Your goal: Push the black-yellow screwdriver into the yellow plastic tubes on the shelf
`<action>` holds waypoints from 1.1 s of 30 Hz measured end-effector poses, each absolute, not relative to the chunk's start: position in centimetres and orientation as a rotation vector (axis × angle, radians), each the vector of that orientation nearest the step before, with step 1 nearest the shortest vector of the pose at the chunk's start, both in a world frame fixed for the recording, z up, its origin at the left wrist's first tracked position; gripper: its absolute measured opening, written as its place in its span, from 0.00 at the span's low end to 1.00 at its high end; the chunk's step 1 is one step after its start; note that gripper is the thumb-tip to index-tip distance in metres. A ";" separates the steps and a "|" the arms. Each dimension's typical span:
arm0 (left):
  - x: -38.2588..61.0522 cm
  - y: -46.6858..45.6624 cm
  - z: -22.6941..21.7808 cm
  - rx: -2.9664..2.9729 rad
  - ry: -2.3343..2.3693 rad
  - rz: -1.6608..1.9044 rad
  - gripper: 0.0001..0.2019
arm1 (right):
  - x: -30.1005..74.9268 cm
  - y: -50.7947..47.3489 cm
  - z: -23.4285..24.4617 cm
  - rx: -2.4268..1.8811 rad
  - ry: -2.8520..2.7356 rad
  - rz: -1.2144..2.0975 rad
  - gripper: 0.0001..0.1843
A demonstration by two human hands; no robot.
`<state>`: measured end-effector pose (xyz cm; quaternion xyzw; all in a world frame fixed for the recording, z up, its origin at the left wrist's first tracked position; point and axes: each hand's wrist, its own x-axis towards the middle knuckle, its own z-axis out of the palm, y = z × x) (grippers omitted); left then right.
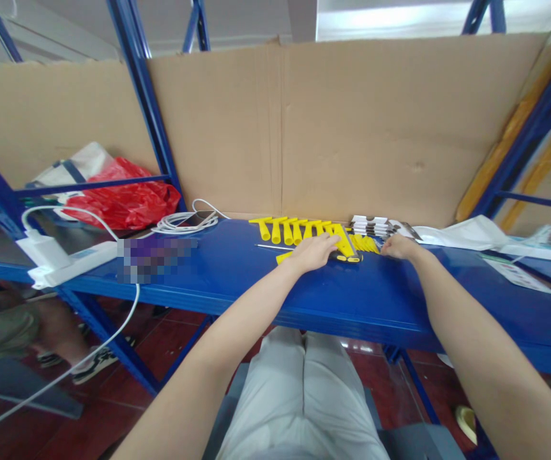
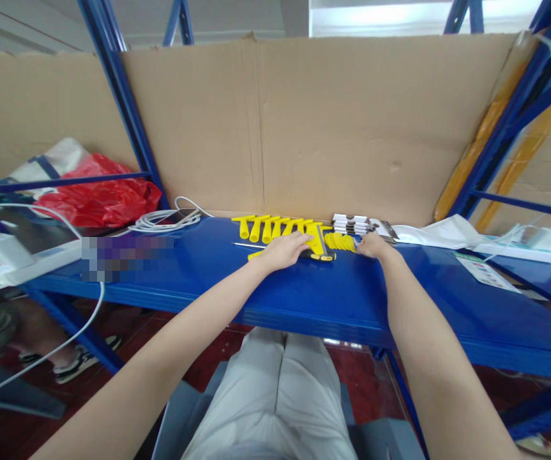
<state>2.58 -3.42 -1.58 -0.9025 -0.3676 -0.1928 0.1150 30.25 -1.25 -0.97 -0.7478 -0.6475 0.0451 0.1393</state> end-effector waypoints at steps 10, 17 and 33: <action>2.7 -4.1 -1.2 -2.635 -1.045 -0.439 0.17 | 26.1 -1.2 0.5 -1.378 -1.728 0.191 0.05; 2.6 -4.6 -0.7 -2.635 -1.030 -0.394 0.17 | 22.6 -1.0 0.2 -1.153 -1.906 0.165 0.06; 2.6 -4.7 -0.8 -2.636 -1.014 -0.372 0.18 | 22.6 0.1 -0.4 -1.290 -2.003 0.040 0.05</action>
